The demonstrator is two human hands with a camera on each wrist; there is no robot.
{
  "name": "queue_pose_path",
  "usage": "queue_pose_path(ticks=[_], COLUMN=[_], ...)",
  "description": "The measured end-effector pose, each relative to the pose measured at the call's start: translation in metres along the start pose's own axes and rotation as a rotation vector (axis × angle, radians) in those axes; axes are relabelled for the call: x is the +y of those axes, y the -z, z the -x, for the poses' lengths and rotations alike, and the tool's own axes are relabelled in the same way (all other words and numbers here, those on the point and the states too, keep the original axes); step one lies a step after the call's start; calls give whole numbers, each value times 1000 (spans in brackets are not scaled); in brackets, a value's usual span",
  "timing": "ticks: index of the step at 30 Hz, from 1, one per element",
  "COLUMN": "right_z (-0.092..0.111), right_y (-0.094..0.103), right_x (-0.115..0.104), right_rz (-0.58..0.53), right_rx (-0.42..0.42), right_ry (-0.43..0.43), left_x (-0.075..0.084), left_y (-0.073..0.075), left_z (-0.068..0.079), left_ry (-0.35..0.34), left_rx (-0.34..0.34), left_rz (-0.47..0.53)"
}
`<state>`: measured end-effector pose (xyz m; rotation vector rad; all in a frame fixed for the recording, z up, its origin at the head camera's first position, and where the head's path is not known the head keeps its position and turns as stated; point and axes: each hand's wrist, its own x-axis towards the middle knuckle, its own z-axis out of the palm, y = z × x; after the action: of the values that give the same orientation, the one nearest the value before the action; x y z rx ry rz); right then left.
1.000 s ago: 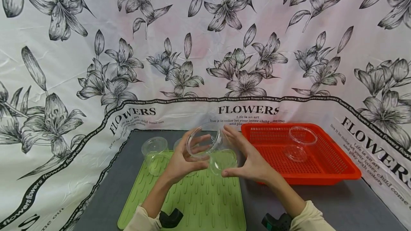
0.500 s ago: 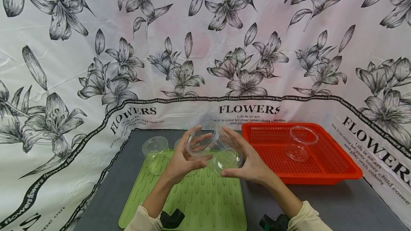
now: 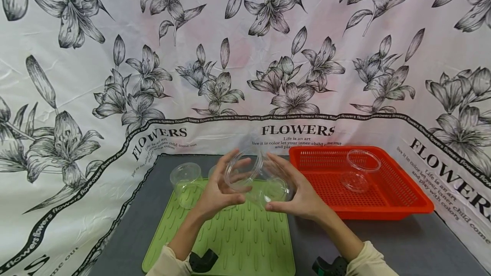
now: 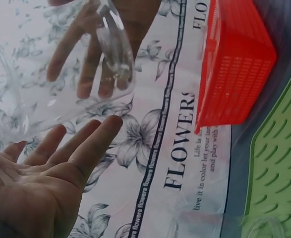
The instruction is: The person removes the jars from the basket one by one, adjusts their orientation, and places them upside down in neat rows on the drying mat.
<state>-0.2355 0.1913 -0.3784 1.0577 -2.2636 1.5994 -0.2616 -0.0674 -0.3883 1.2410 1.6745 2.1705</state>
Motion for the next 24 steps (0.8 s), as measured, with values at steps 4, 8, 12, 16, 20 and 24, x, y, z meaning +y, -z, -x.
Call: queue_pose_path(ticks=[4, 8, 12, 16, 20, 24], right_z=[3, 6, 8, 8, 9, 10], right_y=[2, 4, 6, 7, 7, 7], right_x=[2, 3, 4, 5, 7, 6], right_rz=[10, 23, 25, 49, 81, 121], right_rx=[-7, -21, -55, -95, -137, -159], right_ry=[-9, -28, -45, -62, -73, -90], left_x=[8, 17, 29, 40, 48, 52], left_y=[2, 5, 6, 3, -2, -7], left_z=[0, -2, -4, -7, -9, -9], left_ry=[-20, -32, 4, 34, 40, 57], left_rx=[19, 22, 3, -46, -104, -157], left_rz=[-141, -340, -505, -615, -714, -806])
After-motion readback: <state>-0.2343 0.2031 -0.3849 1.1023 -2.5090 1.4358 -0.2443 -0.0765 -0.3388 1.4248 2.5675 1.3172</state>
